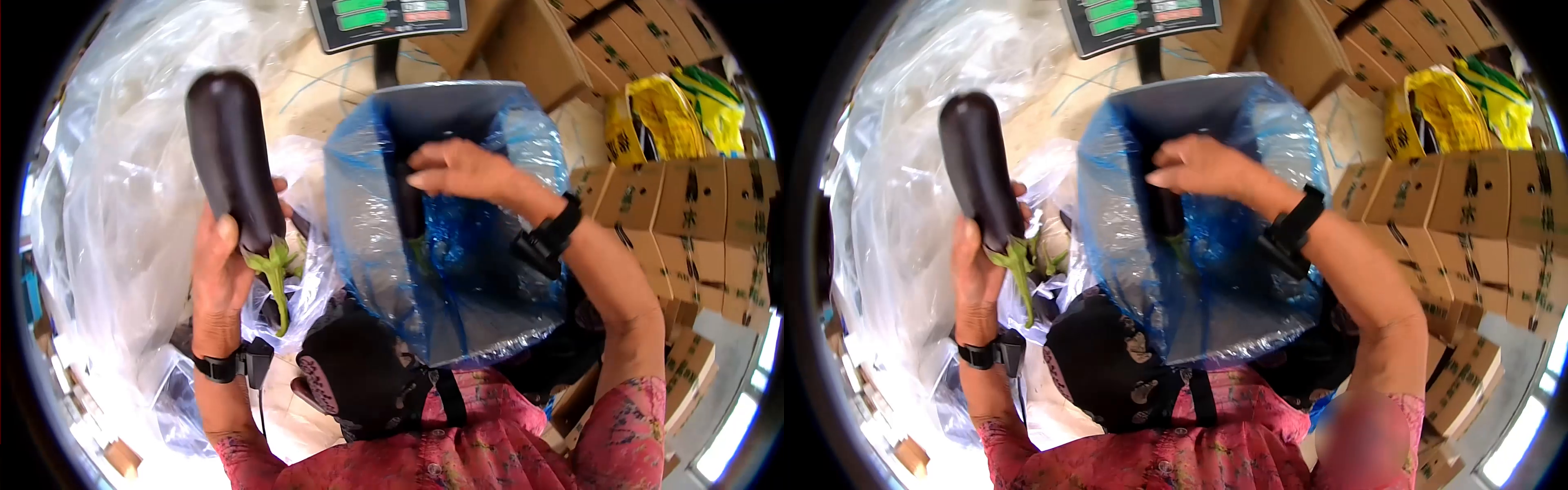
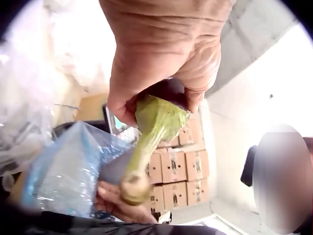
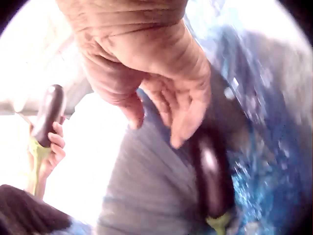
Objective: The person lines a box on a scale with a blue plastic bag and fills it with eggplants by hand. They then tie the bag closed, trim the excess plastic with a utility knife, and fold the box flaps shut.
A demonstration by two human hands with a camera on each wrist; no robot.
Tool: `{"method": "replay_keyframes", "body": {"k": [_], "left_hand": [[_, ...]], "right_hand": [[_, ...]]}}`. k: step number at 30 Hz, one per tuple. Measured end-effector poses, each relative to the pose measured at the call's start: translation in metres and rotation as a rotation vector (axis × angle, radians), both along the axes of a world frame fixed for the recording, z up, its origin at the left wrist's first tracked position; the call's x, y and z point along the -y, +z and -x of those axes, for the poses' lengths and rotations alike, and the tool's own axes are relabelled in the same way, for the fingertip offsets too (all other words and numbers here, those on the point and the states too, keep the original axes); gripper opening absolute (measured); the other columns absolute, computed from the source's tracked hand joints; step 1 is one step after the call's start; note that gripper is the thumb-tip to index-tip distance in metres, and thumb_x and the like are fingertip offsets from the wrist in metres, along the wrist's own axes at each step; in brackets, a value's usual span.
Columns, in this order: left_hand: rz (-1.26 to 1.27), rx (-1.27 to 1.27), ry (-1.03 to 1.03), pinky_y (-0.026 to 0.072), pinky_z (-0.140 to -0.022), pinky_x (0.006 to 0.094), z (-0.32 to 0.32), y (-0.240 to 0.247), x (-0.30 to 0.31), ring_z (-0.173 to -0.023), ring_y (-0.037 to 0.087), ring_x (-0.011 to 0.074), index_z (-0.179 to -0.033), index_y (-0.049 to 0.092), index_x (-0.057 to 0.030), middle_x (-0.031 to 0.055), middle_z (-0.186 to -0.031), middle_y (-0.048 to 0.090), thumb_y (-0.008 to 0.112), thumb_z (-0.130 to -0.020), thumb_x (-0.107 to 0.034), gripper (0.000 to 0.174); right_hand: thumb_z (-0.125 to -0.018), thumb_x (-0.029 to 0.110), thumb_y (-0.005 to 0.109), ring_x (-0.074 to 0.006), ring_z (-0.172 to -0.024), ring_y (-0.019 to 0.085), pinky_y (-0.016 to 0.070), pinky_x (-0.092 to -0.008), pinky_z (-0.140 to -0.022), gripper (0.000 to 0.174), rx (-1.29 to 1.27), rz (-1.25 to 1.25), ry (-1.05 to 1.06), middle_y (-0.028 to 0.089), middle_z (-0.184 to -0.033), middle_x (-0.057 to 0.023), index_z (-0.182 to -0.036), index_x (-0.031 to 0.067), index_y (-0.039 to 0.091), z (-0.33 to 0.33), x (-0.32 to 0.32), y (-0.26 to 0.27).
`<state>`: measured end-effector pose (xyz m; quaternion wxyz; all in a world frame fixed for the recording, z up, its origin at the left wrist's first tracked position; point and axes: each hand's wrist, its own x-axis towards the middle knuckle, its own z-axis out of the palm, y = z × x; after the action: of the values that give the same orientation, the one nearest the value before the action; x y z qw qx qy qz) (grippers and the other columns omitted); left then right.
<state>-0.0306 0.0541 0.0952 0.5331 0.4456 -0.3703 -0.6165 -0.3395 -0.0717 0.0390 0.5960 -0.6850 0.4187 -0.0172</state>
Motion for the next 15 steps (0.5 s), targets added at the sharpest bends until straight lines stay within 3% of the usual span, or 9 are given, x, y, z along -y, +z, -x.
{"method": "replay_keyframes", "body": {"k": [1, 2, 4, 6, 7, 9, 10, 13, 15], "left_hand": [[0.009, 0.036, -0.028, 0.0534, -0.086, 0.0342, 0.015, 0.014, 0.011, -0.104, 0.064, 0.0249, -0.137, 0.04, 0.0048, 0.0224, -0.125, 0.057, 0.071, -0.084, -0.046, 0.08], [0.021, 0.074, -0.05, 0.0536, -0.086, 0.0336, 0.029, 0.026, 0.021, -0.105, 0.063, 0.0246, -0.139, 0.038, 0.0038, 0.0227, -0.125, 0.057, 0.071, -0.083, -0.047, 0.083], [0.056, 0.222, -0.168, 0.0524, -0.088, 0.0347, 0.06, 0.041, 0.04, -0.106, 0.063, 0.0258, -0.146, 0.03, 0.0005, 0.0219, -0.126, 0.057, 0.072, -0.082, -0.045, 0.09], [0.272, 0.372, -0.245, 0.0512, -0.09, 0.0366, 0.094, 0.042, 0.047, -0.107, 0.062, 0.0277, -0.151, 0.025, -0.0019, 0.0217, -0.125, 0.057, 0.073, -0.084, -0.037, 0.09], [0.285, 0.478, -0.401, 0.0456, -0.098, 0.0385, 0.097, 0.048, 0.048, -0.122, 0.053, 0.0295, -0.155, 0.014, -0.0017, 0.0194, -0.131, 0.053, 0.071, -0.086, -0.037, 0.096], [0.377, 0.685, -0.501, 0.0475, -0.094, 0.0365, 0.089, 0.049, 0.05, -0.113, 0.059, 0.0256, -0.147, 0.036, -0.0022, 0.0169, -0.121, 0.061, 0.068, -0.088, -0.026, 0.071], [0.388, 0.72, -0.562, 0.0489, -0.092, 0.0355, 0.076, 0.045, 0.052, -0.108, 0.061, 0.0229, -0.142, 0.046, -0.0039, 0.0161, -0.116, 0.064, 0.068, -0.088, -0.02, 0.06], [-0.032, 0.421, -0.446, 0.0485, -0.091, 0.0331, 0.036, 0.022, 0.027, -0.106, 0.061, 0.0197, -0.134, 0.055, -0.0026, 0.0129, -0.114, 0.066, 0.062, -0.092, -0.019, 0.046], [-0.154, 0.365, -0.339, 0.0482, -0.09, 0.0316, 0.003, -0.013, 0.004, -0.104, 0.062, 0.0174, -0.133, 0.054, -0.0022, 0.01, -0.113, 0.066, 0.06, -0.093, -0.024, 0.046]], "right_hand": [[-0.091, 0.038, 0.067, -0.0193, -0.101, 0.062, 0.0514, -0.0338, -0.082, 0.061, 0.094, -0.102, -0.036, 0.065, -0.116, -0.0127, -0.133, -0.0032, 0.052, -0.002, 0.001, 0.036], [-0.09, 0.039, 0.068, -0.0191, -0.105, 0.06, 0.0492, -0.0334, -0.088, 0.064, 0.254, -0.038, -0.11, 0.063, -0.118, -0.0137, -0.136, -0.0015, 0.05, -0.002, -0.004, 0.059], [-0.087, 0.04, 0.071, -0.0197, -0.106, 0.06, 0.0475, -0.0326, -0.091, 0.065, 0.476, 0.044, -0.258, 0.063, -0.115, -0.014, -0.132, -0.0023, 0.053, -0.011, -0.02, 0.098], [-0.082, 0.043, 0.075, -0.0212, -0.106, 0.061, 0.049, -0.0328, -0.089, 0.068, 0.668, 0.081, -0.332, 0.064, -0.108, -0.015, -0.126, -0.0041, 0.055, -0.018, -0.031, 0.122], [-0.081, 0.042, 0.076, -0.0211, -0.106, 0.06, 0.0485, -0.0331, -0.09, 0.066, 0.6, 0.07, -0.36, 0.064, -0.109, -0.0149, -0.124, -0.0036, 0.055, -0.013, -0.032, 0.122], [-0.08, 0.041, 0.077, -0.0207, -0.106, 0.06, 0.0475, -0.0337, -0.091, 0.062, 0.464, 0.037, -0.402, 0.064, -0.11, -0.0146, -0.12, -0.0028, 0.057, 0.006, -0.035, 0.116], [-0.083, 0.031, 0.075, -0.0192, -0.105, 0.06, 0.0425, -0.0321, -0.098, 0.06, 0.388, -0.002, -0.42, 0.064, -0.111, -0.0109, -0.129, -0.0008, 0.054, 0.015, -0.038, 0.102], [-0.08, 0.032, 0.078, -0.0205, -0.102, 0.06, 0.0429, -0.0323, -0.097, 0.064, 0.103, -0.199, -0.398, 0.063, -0.109, -0.0114, -0.127, -0.003, 0.053, 0.028, -0.041, 0.062], [-0.079, 0.033, 0.079, -0.0218, -0.103, 0.059, 0.043, -0.0333, -0.097, 0.066, -0.028, -0.298, -0.394, 0.063, -0.11, -0.0127, -0.127, -0.0035, 0.052, 0.027, -0.038, 0.027]]}}
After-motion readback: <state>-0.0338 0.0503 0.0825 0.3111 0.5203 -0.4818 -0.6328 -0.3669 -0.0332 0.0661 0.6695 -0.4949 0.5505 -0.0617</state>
